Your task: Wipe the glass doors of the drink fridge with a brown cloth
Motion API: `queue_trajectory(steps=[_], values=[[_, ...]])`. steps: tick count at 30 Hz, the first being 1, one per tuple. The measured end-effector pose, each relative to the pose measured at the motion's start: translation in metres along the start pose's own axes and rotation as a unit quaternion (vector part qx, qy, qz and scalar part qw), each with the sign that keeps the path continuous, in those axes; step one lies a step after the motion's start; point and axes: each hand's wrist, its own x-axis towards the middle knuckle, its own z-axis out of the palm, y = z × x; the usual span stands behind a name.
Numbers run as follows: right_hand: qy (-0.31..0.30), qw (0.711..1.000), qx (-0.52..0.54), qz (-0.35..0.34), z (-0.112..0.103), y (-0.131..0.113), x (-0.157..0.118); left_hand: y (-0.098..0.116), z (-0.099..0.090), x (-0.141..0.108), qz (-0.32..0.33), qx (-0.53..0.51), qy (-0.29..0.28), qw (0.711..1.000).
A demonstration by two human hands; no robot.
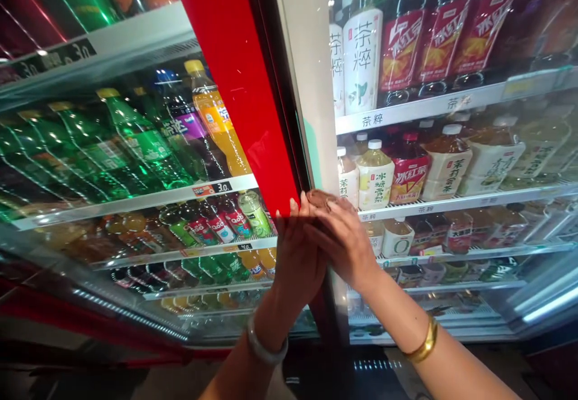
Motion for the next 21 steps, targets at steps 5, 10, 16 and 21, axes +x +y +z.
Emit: queue_trajectory(steps=[5,10,16,21], values=[[-0.030,0.999,0.022,0.004,-0.004,-0.004,-0.035,0.010,0.027,-0.035,0.005,0.005,-0.003,1.000],[0.011,1.000,0.024,-0.002,-0.005,0.013,0.014,0.008,-0.001,-0.007,-0.014,-0.062,-0.004,0.998],[-0.005,0.999,0.010,0.031,0.000,-0.003,-0.024,0.012,-0.001,-0.022,-0.016,-0.163,-0.040,0.986],[-0.030,0.999,0.010,0.037,-0.004,-0.013,-0.061,0.030,0.016,-0.054,-0.089,-0.221,-0.100,0.966]])
